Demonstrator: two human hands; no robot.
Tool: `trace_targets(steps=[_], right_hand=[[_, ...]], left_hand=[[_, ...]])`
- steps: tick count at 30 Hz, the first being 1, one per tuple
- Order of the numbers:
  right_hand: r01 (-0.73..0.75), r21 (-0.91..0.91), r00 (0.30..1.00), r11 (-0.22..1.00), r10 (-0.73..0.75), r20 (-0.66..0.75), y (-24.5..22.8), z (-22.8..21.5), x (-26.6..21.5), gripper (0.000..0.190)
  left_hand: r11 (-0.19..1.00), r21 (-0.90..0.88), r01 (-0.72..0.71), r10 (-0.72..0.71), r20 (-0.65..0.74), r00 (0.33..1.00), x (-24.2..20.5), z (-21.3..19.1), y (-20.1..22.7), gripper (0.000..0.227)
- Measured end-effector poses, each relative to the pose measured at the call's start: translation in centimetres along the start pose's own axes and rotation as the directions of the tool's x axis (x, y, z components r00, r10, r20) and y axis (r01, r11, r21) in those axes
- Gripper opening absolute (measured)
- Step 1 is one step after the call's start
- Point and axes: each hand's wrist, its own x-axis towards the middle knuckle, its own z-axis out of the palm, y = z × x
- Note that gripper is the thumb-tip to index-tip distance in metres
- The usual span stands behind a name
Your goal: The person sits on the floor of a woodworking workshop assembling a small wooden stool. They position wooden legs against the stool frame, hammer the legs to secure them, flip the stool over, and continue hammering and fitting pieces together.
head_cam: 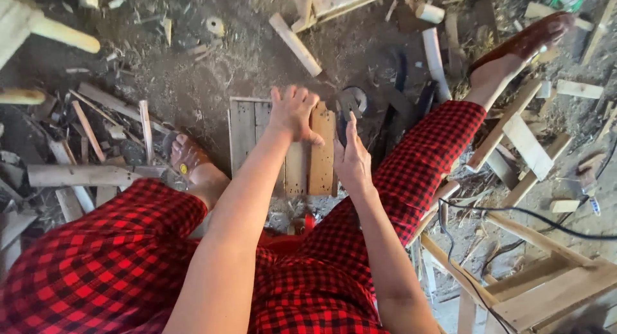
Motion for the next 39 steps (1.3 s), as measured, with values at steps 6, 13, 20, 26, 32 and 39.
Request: trace_targets(steps=[6,13,20,26,32,39], right_hand=[[0.138,0.008,0.933,0.990,-0.127,-0.336,2.2,-1.0,-3.9,0.015],[0.218,-0.341,0.922,0.915,-0.307,-0.235,2.6,1.6,-1.6,0.029],[0.232,-0.153,0.890,0.961,-0.273,-0.366,0.4,-1.9,-3.0,0.021],[-0.225,-0.216,0.881,0.950,0.104,-0.461,3.4,-0.7,-5.9,0.029],[0.265,-0.073,0.929,0.962,-0.275,-0.249,4.2,1.5,-0.1,0.058],[0.071,0.015,0.895,0.997,-0.057,-0.443,4.7,-0.6,-5.8,0.049]], left_hand=[[0.999,-0.030,0.031,-0.030,0.027,0.999,0.4,1.1,0.1,0.085],[0.999,0.007,0.044,-0.045,0.044,0.998,0.0,0.6,-0.1,0.089],[0.998,-0.042,0.049,-0.047,0.046,0.998,0.0,0.4,0.2,0.083],[0.997,-0.029,0.067,-0.066,0.060,0.996,-0.2,-0.1,0.3,0.088],[0.998,-0.061,0.018,-0.020,-0.023,1.000,-0.5,0.7,-0.3,0.088],[0.999,-0.025,0.040,-0.039,0.036,0.999,0.0,0.6,-0.1,0.090]])
